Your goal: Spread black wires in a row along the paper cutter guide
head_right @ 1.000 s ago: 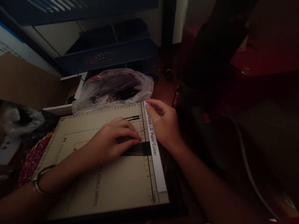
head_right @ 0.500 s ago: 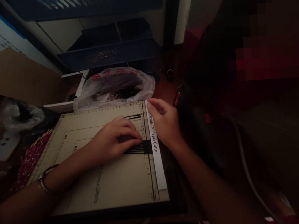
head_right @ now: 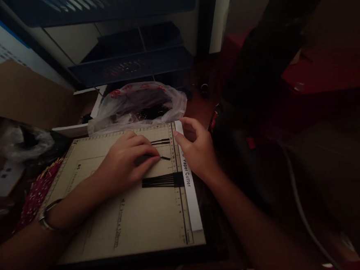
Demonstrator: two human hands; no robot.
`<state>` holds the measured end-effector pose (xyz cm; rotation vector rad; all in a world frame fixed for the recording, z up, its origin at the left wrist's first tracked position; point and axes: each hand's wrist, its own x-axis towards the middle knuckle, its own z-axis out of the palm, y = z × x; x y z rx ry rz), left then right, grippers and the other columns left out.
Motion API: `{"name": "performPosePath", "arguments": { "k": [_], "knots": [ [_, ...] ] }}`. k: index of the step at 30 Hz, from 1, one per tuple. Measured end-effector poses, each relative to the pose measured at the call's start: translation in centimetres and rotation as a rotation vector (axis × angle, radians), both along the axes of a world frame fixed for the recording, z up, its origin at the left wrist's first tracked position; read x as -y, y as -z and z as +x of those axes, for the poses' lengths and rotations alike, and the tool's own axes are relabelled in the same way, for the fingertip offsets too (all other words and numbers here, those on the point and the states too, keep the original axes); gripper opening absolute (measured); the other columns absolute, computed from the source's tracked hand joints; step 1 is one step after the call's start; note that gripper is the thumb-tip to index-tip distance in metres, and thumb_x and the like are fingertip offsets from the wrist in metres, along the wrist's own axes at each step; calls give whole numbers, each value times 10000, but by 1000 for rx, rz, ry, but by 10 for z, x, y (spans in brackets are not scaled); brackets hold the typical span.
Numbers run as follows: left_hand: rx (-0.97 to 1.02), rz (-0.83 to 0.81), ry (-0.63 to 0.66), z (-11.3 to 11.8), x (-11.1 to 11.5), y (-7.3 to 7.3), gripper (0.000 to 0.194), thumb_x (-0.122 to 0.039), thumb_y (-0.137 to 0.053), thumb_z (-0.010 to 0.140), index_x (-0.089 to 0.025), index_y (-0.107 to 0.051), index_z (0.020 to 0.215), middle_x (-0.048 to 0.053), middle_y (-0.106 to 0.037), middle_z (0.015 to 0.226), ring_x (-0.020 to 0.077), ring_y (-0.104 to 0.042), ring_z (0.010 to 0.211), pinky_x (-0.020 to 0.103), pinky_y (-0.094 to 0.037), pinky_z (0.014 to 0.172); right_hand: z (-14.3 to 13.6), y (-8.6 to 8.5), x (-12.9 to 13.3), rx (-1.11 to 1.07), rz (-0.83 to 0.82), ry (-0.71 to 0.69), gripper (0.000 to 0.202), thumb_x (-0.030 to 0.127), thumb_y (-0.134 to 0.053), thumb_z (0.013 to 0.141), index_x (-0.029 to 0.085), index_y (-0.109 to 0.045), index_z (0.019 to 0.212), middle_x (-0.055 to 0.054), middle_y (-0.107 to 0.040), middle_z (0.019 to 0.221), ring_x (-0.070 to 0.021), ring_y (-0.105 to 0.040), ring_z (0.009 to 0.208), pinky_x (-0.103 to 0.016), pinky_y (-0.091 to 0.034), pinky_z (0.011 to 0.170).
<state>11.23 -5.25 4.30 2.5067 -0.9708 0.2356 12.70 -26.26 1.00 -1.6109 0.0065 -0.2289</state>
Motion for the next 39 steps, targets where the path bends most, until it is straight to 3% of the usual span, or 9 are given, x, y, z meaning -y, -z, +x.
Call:
{"name": "performPosePath", "arguments": {
  "k": [2,4,6,9,15,21,30,39],
  "knots": [
    [-43,-18,-11,1,-1,2,131,-257,-678,1008,-188,-759,933,50,-711,940,235,-569,916,396,-437,852,-2,-3,2,101,-182,1,168,283,-739,826,175,-767,952,-94,-714,1182,-216,-675,1127,-408,-526,1013],
    [-71,-47,-24,1,-1,5,137,-262,-672,1016,-182,-743,930,48,-706,933,233,-570,920,392,-427,857,-5,-7,5,161,-343,-56,132,281,-724,840,170,-782,882,-78,-691,1003,-188,-653,974,-377,-505,908],
    [-60,-88,-48,1,-1,8,139,-254,-662,1025,-178,-730,931,48,-703,934,232,-572,926,391,-422,864,-8,-11,8,175,-429,-136,154,283,-728,844,174,-802,923,-45,-627,834,-158,-598,830,-349,-462,811],
    [38,-159,-84,0,-1,11,124,-236,-660,1029,-173,-722,943,49,-693,940,226,-570,925,379,-419,858,-11,-13,9,167,-487,-213,190,297,-767,835,204,-825,989,-33,-620,810,-159,-578,836,-339,-422,799],
    [176,-206,-65,-1,1,10,66,-192,-690,1009,-172,-716,952,36,-682,930,204,-575,913,346,-429,840,-12,-7,5,251,-501,-241,84,251,-775,843,246,-849,884,-27,-675,791,-152,-566,827,-336,-393,797],
    [143,-234,-24,-2,2,8,30,-185,-701,993,-170,-712,968,37,-712,950,198,-601,931,333,-455,851,-12,-7,4,323,-508,-237,81,212,-789,855,258,-855,849,-3,-682,688,-129,-511,739,-335,-366,776],
    [85,-299,-21,0,-3,8,17,-184,-743,967,-193,-750,954,6,-775,902,180,-637,880,329,-476,846,-12,-9,7,345,-485,-252,84,204,-804,848,269,-856,862,3,-692,704,-121,-556,724,-308,-401,728],
    [113,-290,-39,0,-2,7,45,-210,-722,984,-207,-749,949,19,-776,892,196,-660,858,357,-480,820,-13,-12,6,378,-410,-216,51,214,-815,842,205,-830,889,7,-699,735,-90,-583,694,-266,-445,676]
  ]
}}
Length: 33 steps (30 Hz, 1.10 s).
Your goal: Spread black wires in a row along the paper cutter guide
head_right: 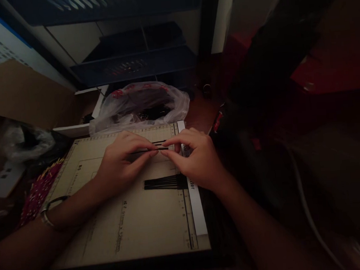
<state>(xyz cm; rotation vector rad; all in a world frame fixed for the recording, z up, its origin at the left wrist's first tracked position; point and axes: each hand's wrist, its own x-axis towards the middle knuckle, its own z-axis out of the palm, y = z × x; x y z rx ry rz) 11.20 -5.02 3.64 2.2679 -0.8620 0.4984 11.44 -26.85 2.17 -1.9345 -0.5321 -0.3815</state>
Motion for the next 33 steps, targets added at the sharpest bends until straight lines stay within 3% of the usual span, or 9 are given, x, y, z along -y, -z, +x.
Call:
{"name": "performPosePath", "arguments": {
  "k": [14,21,27,33],
  "knots": [
    [56,-53,51,-4,5,-4,40,-194,-713,988,-205,-752,992,26,-791,912,190,-676,866,365,-523,837,-2,-7,2,-70,73,-49,17,214,-834,819,222,-846,829,7,-701,685,-77,-572,623,-263,-474,680],
    [-126,-169,56,-3,5,-6,64,-220,-745,970,-238,-789,927,17,-798,871,192,-710,845,377,-574,854,-2,-7,2,-155,104,-67,41,261,-831,825,221,-838,835,1,-709,717,-64,-530,599,-219,-434,588],
    [-322,-312,41,-7,8,-8,30,-230,-796,924,-233,-813,900,22,-792,872,185,-717,828,338,-599,800,-3,-8,2,-183,193,-79,72,272,-851,799,206,-822,799,-1,-712,707,-72,-578,629,-214,-428,584],
    [-474,-365,58,-7,7,-7,27,-215,-812,897,-229,-809,874,17,-788,878,164,-714,797,307,-601,767,-3,-8,4,-198,161,-110,91,301,-847,810,213,-826,803,0,-694,695,-78,-565,635,-229,-429,600]
  ]
}}
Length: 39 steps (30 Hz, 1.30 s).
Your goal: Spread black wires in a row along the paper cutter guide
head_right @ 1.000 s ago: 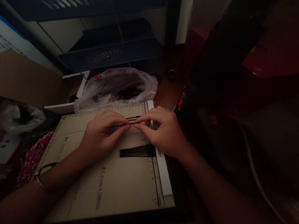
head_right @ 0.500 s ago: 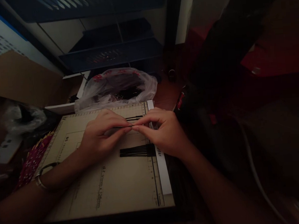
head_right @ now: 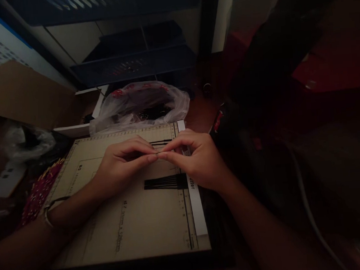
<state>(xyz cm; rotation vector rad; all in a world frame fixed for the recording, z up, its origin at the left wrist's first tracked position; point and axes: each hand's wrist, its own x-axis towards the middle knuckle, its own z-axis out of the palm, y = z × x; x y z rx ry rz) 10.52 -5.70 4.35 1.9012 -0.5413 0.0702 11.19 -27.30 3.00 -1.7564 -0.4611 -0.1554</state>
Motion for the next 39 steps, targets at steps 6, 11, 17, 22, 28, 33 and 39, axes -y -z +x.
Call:
{"name": "performPosePath", "arguments": {
  "k": [6,11,17,22,28,33,39],
  "knots": [
    [122,57,-82,-2,4,3,12,-230,-798,917,-234,-796,905,6,-774,862,167,-700,802,335,-579,788,0,0,-3,-4,-11,35,82,297,-839,817,217,-825,828,4,-699,717,-79,-565,651,-238,-455,638],
    [300,126,-106,-6,5,3,12,-234,-786,938,-243,-793,943,13,-787,886,185,-702,829,386,-569,833,-1,-1,-2,3,15,24,89,304,-819,826,219,-807,850,-18,-716,812,-121,-633,783,-273,-517,740],
    [368,128,-159,-7,5,3,30,-232,-800,937,-255,-790,953,-4,-787,889,186,-691,858,382,-554,825,3,8,3,-251,251,-31,596,423,-775,878,326,-599,1439,-3,-538,1595,-215,-494,1515,-417,-392,1306],
    [376,137,-151,-8,5,2,34,-239,-794,952,-260,-793,979,-4,-787,894,187,-690,862,398,-563,841,4,10,3,-370,285,-73,713,422,-811,843,322,-540,1495,23,-456,1666,-233,-357,1622,-452,-290,1388],
    [388,124,-154,-8,5,3,18,-270,-790,958,-274,-804,969,-9,-789,871,191,-696,855,399,-572,830,2,9,3,-328,267,-86,742,417,-818,831,294,-533,1505,-6,-462,1663,-243,-373,1613,-455,-349,1364],
    [395,109,-144,-8,5,3,47,-235,-800,947,-272,-805,976,-17,-799,887,184,-691,848,390,-560,812,3,9,3,-312,255,-75,739,410,-822,823,301,-547,1500,-10,-470,1658,-253,-379,1610,-466,-352,1360],
    [377,108,-144,-8,4,4,67,-234,-807,946,-288,-805,985,-26,-806,902,183,-687,860,399,-565,821,3,8,3,-303,255,-88,741,412,-822,829,291,-541,1504,-19,-464,1662,-245,-375,1612,-454,-333,1369]
  ]
}}
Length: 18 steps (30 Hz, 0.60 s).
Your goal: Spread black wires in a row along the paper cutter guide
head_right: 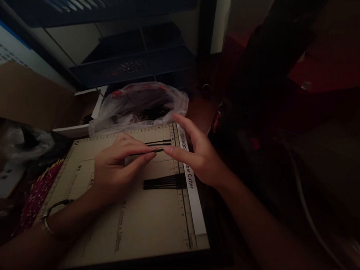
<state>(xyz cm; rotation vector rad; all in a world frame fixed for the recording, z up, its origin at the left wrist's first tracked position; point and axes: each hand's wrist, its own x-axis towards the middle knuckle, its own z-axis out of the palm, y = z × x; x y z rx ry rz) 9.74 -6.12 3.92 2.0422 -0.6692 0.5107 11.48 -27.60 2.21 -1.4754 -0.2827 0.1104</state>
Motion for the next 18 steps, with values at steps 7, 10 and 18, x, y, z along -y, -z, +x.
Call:
{"name": "performPosePath", "arguments": {
  "k": [7,10,18],
  "knots": [
    [-4,4,-3,-1,0,0,34,-267,-796,957,-280,-813,983,-12,-795,866,185,-689,842,389,-560,792,0,-1,0,30,-31,1,725,411,-815,835,289,-540,1494,-29,-472,1656,-256,-403,1595,-459,-362,1351],
    [32,39,-25,1,0,0,34,-260,-793,956,-277,-813,977,-13,-786,853,184,-672,822,392,-531,799,1,0,-1,91,-10,55,640,393,-779,865,302,-557,1457,-22,-515,1619,-246,-437,1572,-449,-385,1336],
    [180,295,-58,10,-4,4,77,-258,-769,966,-235,-843,965,32,-758,871,194,-596,817,374,-480,786,5,3,-4,62,-55,323,415,335,-749,855,251,-630,1244,-66,-663,1423,-278,-562,1453,-505,-477,1243]
  ]
}}
